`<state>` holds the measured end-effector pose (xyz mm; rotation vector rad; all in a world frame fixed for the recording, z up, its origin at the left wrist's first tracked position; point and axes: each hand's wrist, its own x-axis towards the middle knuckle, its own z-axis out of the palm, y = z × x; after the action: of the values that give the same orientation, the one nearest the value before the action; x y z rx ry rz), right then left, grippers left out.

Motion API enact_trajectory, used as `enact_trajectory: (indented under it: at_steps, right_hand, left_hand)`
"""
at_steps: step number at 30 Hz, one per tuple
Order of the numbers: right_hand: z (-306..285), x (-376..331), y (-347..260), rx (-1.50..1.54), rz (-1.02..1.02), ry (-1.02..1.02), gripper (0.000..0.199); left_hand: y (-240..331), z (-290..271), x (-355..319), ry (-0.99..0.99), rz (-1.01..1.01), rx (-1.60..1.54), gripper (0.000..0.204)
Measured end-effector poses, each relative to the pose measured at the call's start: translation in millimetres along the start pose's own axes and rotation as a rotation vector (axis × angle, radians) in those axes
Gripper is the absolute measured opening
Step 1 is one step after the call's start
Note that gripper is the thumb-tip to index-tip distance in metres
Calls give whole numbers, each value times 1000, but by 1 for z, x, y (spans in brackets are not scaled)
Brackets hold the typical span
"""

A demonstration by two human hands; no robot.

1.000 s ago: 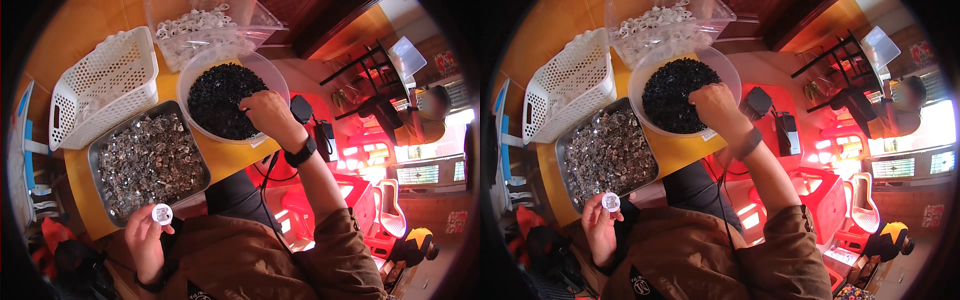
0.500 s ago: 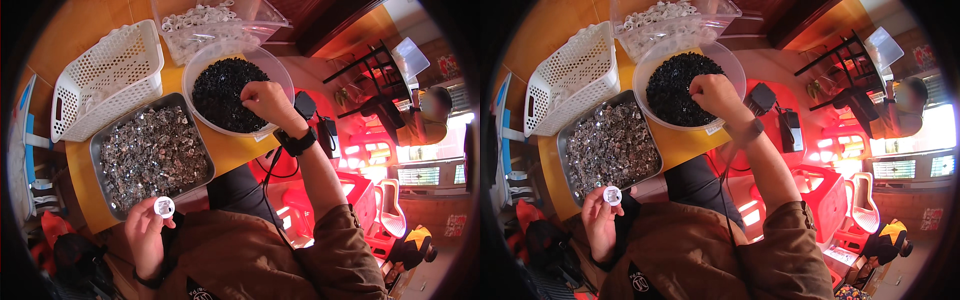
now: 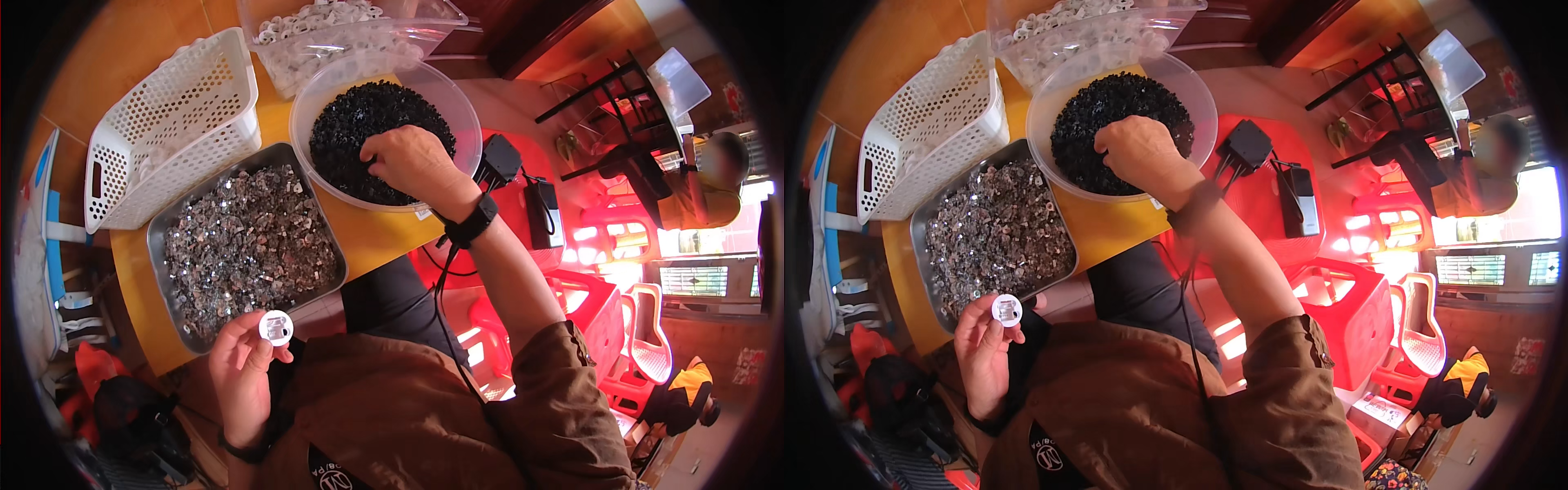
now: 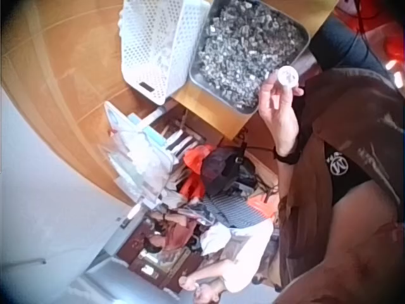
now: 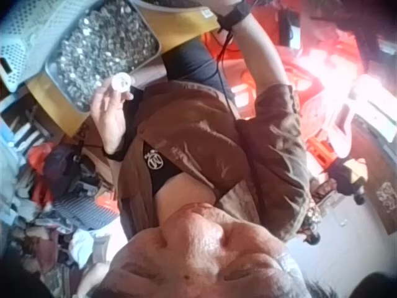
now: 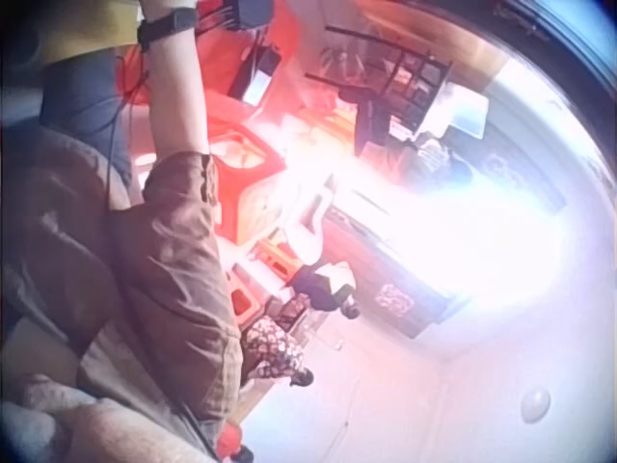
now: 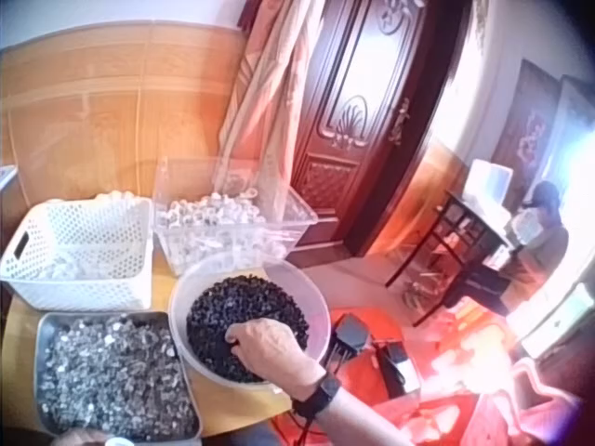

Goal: Assembling small components by placing tiny metal pieces and black beads into a white circular base.

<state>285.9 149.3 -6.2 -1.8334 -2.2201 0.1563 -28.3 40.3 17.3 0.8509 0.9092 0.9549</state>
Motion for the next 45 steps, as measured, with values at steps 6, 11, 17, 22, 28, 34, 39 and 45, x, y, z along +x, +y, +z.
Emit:
enact_trajectory:
  at_steps: [6,11,17,22,28,34,39,45]
  right_hand:
    - [-9,-1,7,107,39,11,10]
    - [-19,-8,15,344,125,50,15]
    - [-38,-19,-10,606,177,141,10]
    - [-44,-50,-82,1440,106,-37,11]
    - [-23,-80,-133,1199,-129,61,22]
    - [-17,-82,-145,978,-320,286,25]
    - [-9,-82,-148,976,-303,369,28]
    - [-11,-83,-149,779,-480,473,36]
  left_hand:
    - [2,-3,0,-1,8,20,26]
    - [3,-4,2,-47,12,25,27]
    - [14,0,4,-49,1,-26,29]
    - [26,0,4,-145,-51,-68,27]
    - [29,13,6,-253,-4,23,15]
    - [27,8,1,-213,-14,35,14]
    - [23,12,-1,-211,-50,116,14]
    - [20,11,-3,-209,-10,101,12]
